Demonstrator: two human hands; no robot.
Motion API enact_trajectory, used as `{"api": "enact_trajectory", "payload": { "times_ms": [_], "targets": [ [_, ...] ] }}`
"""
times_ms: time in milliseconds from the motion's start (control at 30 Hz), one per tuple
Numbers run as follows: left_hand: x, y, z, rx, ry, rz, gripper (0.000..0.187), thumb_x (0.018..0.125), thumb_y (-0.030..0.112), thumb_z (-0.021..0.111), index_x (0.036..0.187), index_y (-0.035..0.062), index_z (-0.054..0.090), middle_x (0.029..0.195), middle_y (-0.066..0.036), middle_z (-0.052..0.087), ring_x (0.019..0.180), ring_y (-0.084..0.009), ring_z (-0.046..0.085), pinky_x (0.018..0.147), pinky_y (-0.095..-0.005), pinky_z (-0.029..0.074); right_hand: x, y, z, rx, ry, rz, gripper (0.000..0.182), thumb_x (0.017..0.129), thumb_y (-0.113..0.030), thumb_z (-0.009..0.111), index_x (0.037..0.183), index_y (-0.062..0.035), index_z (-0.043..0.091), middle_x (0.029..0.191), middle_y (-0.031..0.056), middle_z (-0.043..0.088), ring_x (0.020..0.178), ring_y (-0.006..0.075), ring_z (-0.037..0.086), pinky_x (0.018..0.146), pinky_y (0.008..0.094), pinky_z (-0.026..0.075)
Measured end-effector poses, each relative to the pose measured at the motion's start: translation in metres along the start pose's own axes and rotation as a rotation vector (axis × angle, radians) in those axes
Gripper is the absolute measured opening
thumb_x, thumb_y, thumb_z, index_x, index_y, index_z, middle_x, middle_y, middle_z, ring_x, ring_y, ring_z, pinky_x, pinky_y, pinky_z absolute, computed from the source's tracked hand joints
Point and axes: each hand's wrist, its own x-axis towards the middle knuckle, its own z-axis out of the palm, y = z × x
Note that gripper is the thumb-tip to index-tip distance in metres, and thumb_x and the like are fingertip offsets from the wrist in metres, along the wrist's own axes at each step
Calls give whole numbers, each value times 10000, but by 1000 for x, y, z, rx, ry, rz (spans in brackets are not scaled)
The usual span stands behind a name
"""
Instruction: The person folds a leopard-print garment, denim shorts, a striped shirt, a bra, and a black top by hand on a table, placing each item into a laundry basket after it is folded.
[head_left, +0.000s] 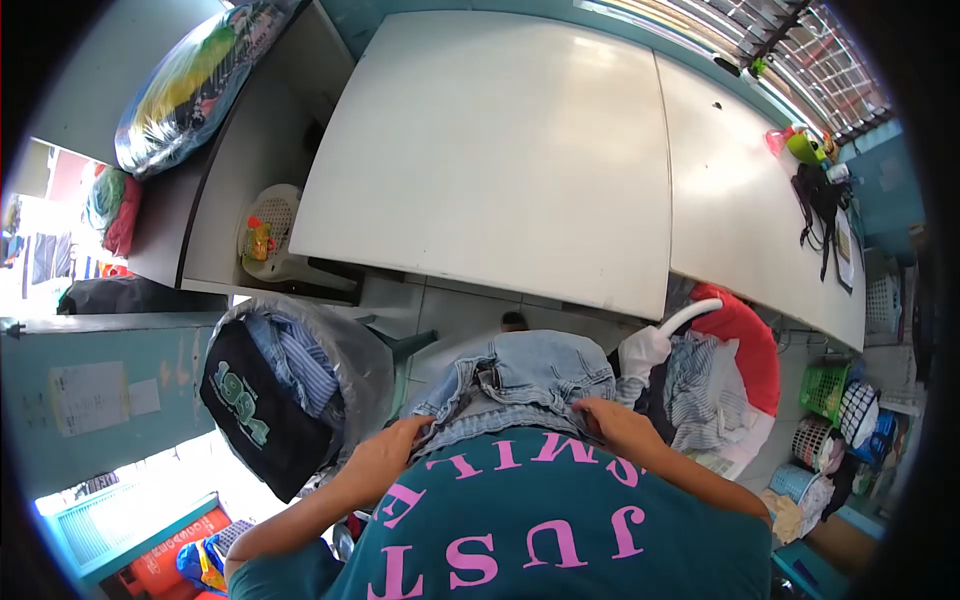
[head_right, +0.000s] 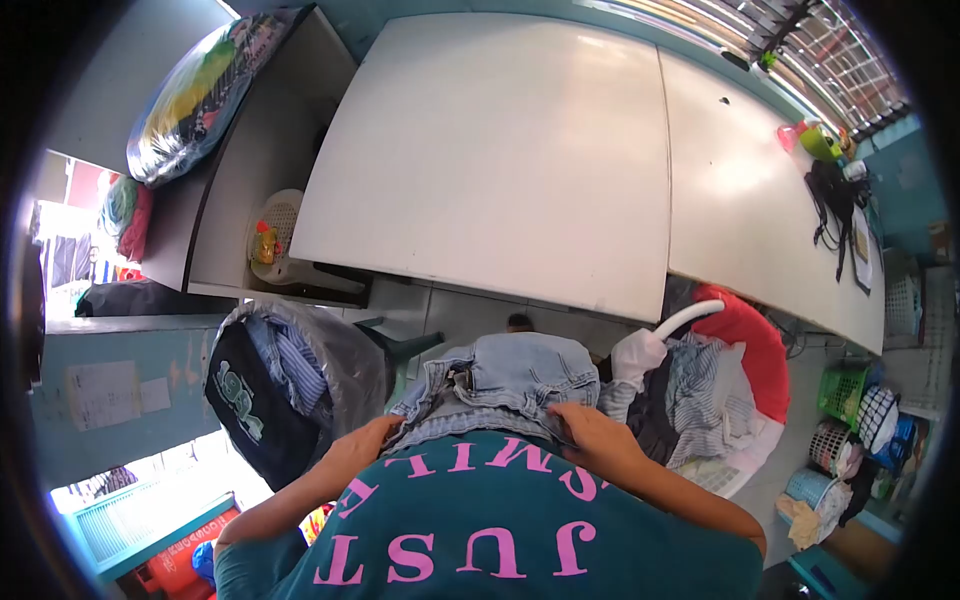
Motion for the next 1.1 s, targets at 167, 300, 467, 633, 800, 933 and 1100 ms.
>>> {"api": "enact_trajectory", "payload": {
  "times_ms": [167, 300, 467, 633, 800, 933, 1100],
  "targets": [
    [40, 1, -22, 179, 229, 52, 449, 661, 110, 608, 1085, 60, 469, 942, -135, 513, 949, -323, 508, 784, -410, 420, 29, 19, -56, -60, -122, 121, 263, 644, -79, 620, 874, -56, 492, 834, 86, 488, 776, 268, 520, 671, 346, 427],
    [62, 28, -58, 423, 359, 128, 377, 593, -23, 567, 947, 104, 566, 849, -67, 505, 853, -262, 498, 697, -379, 373, 52, 28, -94, -91, 125, -239, 215, 610, -71, 616, 743, -65, 446, 743, 90, 431, 722, 262, 476, 641, 345, 394],
    [73, 24, -50, 492, 364, 203, 348, 624, -27, 536, 919, 152, 581, 819, -30, 499, 839, -217, 485, 684, -334, 333, 55, 34, -104, 68, -229, -107, 269, 623, -43, 591, 865, -49, 473, 807, 90, 465, 772, 253, 491, 678, 318, 406],
    [79, 17, -16, 53, 324, 0, 357, 695, 59, 563, 1040, 146, 533, 850, -104, 572, 830, -312, 542, 690, -418, 409, 55, 21, -93, -350, -257, 47, 409, 640, -26, 581, 1029, -26, 453, 1018, 172, 502, 939, 313, 504, 774, 384, 433],
    [92, 5, -25, 86, 88, -215, 345, 716, 158, 551, 1055, 100, 529, 886, -161, 579, 855, -333, 559, 706, -406, 447, 79, 39, -100, -552, 21, -266, 339, 692, -63, 538, 1016, -27, 442, 1038, 195, 517, 962, 348, 515, 759, 432, 446],
    [116, 28, -99, 619, 122, -27, 376, 676, 82, 517, 1048, 59, 565, 1153, -175, 500, 1068, -322, 486, 832, -409, 428, 123, 9, -170, -405, -142, 23, 312, 773, -24, 438, 1082, -12, 472, 1190, 244, 466, 1033, 354, 516, 887, 408, 409],
    [63, 129, -194, 994, 1287, 279, 487, 752, 43, 464, 1238, 26, 427, 1302, -202, 370, 1185, -326, 391, 986, -429, 294, 119, -79, -281, -468, 1052, -589, 442, 781, 35, 381, 1216, -11, 439, 1214, 190, 450, 1140, 263, 431, 946, 354, 363]
  ]
}}
